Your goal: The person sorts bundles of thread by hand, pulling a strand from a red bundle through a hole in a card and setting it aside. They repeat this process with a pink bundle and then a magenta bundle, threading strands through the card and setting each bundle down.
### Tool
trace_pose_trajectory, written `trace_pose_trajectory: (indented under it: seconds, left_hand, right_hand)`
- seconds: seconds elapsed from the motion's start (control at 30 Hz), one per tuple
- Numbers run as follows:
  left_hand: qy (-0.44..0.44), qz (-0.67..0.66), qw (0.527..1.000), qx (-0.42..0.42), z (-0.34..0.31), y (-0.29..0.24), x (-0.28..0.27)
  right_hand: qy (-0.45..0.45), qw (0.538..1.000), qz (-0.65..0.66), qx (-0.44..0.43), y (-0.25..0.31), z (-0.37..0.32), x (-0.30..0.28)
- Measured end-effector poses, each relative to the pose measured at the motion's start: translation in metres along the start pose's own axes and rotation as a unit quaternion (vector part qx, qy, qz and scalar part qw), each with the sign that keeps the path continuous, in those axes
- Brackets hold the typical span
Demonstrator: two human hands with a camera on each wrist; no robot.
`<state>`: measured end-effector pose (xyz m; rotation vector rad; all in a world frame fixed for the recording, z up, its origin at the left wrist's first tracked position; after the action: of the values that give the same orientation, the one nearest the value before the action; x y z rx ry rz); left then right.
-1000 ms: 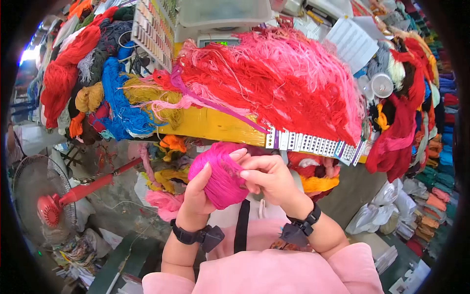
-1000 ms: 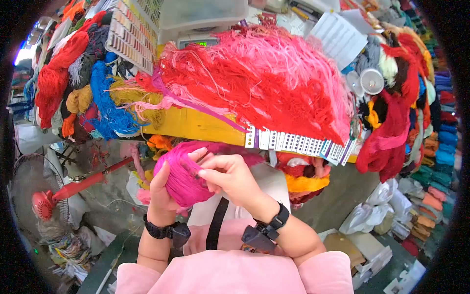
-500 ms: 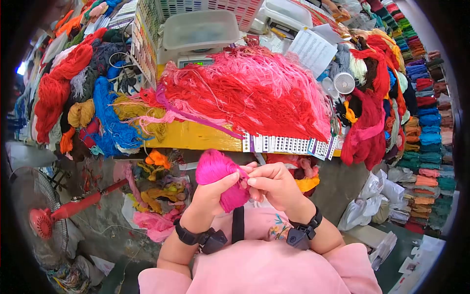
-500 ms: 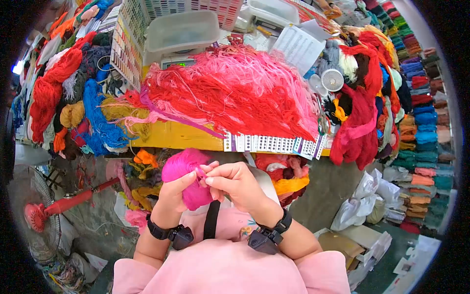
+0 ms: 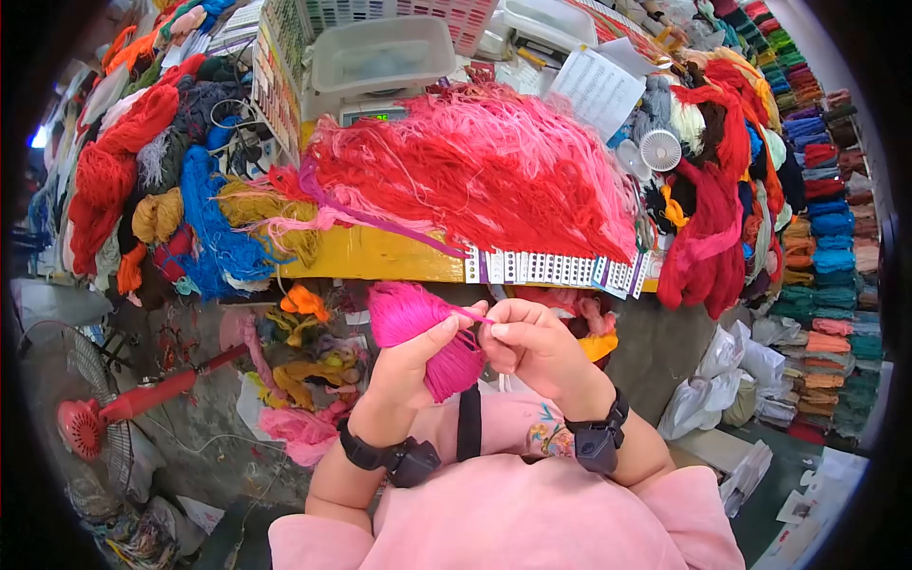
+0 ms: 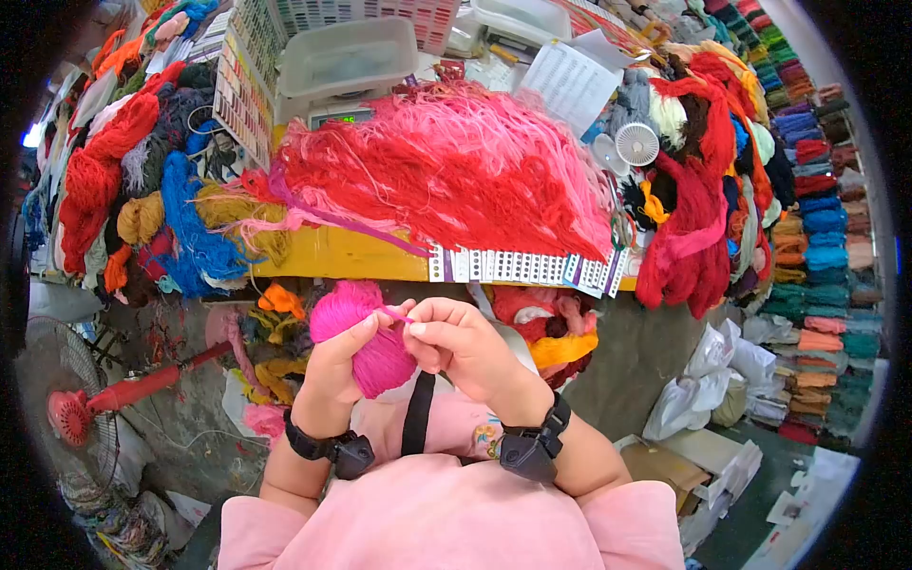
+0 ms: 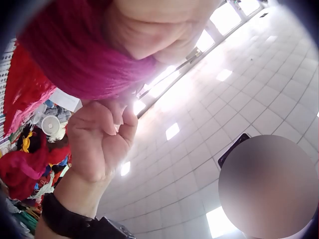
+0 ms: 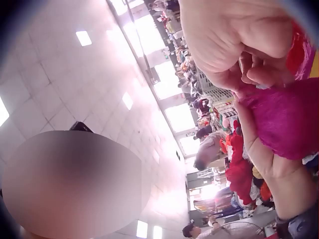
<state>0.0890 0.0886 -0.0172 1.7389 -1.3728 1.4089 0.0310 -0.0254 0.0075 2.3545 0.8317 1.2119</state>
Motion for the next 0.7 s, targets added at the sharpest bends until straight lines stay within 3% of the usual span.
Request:
trace_pose_trajectory:
  seconds: [0.1,0.17,0.23,0.3,0.43,0.63,0.7]
  left_hand:
    - [-0.072,0.033,0.997,0.024,-0.003,0.002,-0.003]
    - [-0.024,-0.048,0.999,0.006,-0.002,0.004,-0.004]
    - [-0.055,-0.048,0.997,-0.011,-0.003,0.003,-0.003]
    - [-0.067,-0.021,0.998,-0.003,-0.004,0.003,-0.005]
    - [-0.056,-0.028,0.998,-0.003,-0.002,0.005,-0.007]
    - [-0.041,-0.059,0.997,-0.025,-0.003,0.004,-0.011]
    - [-0.016,-0.05,0.998,-0.017,-0.004,0.001,-0.01]
  right_hand:
    - [0.043,0.999,-0.003,-0.003,-0.003,-0.002,0.001]
    - [-0.01,0.999,-0.037,0.01,0.001,-0.001,0.007]
    - [-0.055,0.997,-0.054,0.019,0.003,-0.002,0.016]
    - [-0.044,0.981,-0.188,-0.003,0.002,-0.001,0.019]
    - [-0.058,0.98,-0.192,-0.012,0.0,0.001,0.015]
    - [-0.054,0.984,-0.165,0.041,0.0,0.001,0.005]
    - [0.013,0.994,-0.103,0.018,0.0,0.002,0.005]
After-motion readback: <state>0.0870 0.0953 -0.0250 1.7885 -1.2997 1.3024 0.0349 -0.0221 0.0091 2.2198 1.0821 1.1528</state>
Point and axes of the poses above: each hand's wrist, its own z-axis towards the middle knuckle, its own x-axis out of the palm, y = z × x, the point moved 3 cm from there along z, towards the middle knuckle, and after that the axes turned 2 degrees about -y, right-handed, at the moved point
